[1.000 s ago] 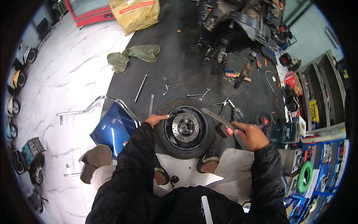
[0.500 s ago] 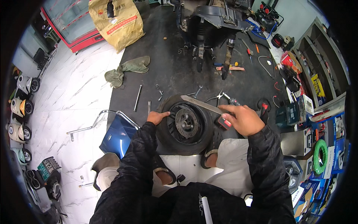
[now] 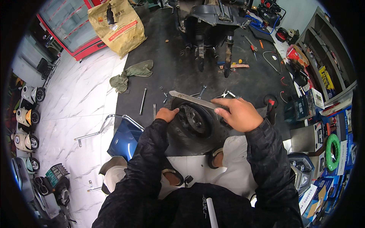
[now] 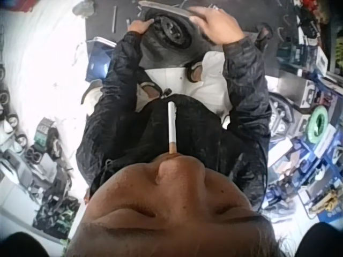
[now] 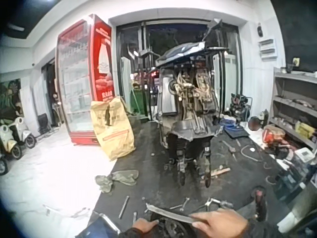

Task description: The person removes a tire from a wheel rim using tire irons. They pry the tire bead over the rim edge, rotate the wheel, and repeat until the tire is fully separated from the rim.

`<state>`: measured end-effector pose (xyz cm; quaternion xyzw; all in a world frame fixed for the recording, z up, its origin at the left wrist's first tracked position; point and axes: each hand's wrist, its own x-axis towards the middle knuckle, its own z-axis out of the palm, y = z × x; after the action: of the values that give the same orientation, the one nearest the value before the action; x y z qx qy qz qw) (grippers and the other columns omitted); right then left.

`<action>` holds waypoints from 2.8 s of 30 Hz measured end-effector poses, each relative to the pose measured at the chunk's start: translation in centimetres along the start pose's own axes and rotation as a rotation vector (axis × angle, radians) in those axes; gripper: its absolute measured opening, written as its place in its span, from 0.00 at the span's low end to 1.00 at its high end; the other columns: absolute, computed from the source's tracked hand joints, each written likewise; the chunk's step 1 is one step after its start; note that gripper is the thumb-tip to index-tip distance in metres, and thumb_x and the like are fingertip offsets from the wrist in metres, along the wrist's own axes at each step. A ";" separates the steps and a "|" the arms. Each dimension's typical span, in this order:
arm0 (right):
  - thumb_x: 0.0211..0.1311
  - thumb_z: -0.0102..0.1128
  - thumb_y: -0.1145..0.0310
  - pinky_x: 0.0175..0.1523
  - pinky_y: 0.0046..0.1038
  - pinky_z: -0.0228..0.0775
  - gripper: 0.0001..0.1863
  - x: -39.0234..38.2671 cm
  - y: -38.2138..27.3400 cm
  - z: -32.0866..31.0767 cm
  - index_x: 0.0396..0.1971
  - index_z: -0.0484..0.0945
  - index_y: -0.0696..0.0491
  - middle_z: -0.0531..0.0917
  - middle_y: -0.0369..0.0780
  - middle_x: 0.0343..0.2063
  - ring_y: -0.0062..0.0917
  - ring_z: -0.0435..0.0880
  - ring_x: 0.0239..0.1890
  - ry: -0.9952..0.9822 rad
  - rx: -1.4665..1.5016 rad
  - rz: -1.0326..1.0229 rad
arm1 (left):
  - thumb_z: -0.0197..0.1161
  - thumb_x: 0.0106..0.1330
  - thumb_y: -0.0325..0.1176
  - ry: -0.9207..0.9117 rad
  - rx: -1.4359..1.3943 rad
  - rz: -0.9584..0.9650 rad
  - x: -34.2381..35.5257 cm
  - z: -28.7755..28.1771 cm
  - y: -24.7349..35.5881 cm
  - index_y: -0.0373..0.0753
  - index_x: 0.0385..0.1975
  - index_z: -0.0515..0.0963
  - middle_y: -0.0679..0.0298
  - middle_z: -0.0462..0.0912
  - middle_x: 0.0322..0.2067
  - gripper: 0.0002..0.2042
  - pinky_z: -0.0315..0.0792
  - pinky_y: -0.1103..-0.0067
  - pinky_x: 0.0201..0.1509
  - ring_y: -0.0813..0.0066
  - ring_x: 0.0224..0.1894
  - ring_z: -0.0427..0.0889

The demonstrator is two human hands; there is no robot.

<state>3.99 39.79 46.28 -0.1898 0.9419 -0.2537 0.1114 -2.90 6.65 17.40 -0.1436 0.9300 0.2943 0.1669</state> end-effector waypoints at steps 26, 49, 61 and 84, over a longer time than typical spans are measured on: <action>0.56 0.78 0.37 0.41 0.44 0.80 0.40 0.3 6.5 17.8 0.54 0.79 0.57 0.89 0.50 0.31 0.48 0.90 0.34 0.396 -0.097 0.068 | 0.72 0.62 0.69 -0.322 -0.692 -0.256 -9.0 -4.3 4.5 0.27 0.61 0.72 0.42 0.71 0.58 0.46 0.88 0.61 0.30 0.47 0.46 0.89; 0.75 0.69 0.55 0.35 0.29 0.71 0.19 -1.3 6.7 3.7 0.37 0.83 0.60 0.82 0.34 0.24 0.19 0.78 0.27 0.799 0.598 0.102 | 0.79 0.44 0.60 0.169 0.196 0.658 -13.0 -8.3 15.0 0.30 0.55 0.83 0.39 0.89 0.43 0.43 0.81 0.58 0.58 0.41 0.48 0.89; 0.75 0.70 0.54 0.25 0.18 0.55 0.16 3.0 0.5 -0.5 0.41 0.82 0.54 0.72 0.24 0.21 0.07 0.64 0.20 0.400 1.122 0.098 | 0.77 0.53 0.63 0.122 0.142 0.388 -9.2 -6.9 8.3 0.36 0.70 0.72 0.45 0.84 0.60 0.49 0.76 0.60 0.67 0.46 0.63 0.83; 0.76 0.69 0.56 0.22 0.18 0.51 0.16 8.3 1.2 0.6 0.39 0.81 0.54 0.71 0.24 0.20 0.06 0.63 0.18 0.359 1.107 0.169 | 0.76 0.55 0.61 0.152 -0.032 -0.011 -8.3 -10.6 8.1 0.33 0.70 0.70 0.41 0.83 0.59 0.48 0.76 0.60 0.67 0.44 0.62 0.83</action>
<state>-3.65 37.10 44.21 0.0183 0.6852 -0.7262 0.0526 -0.74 8.13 32.89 -0.1734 0.9343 0.2964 0.0952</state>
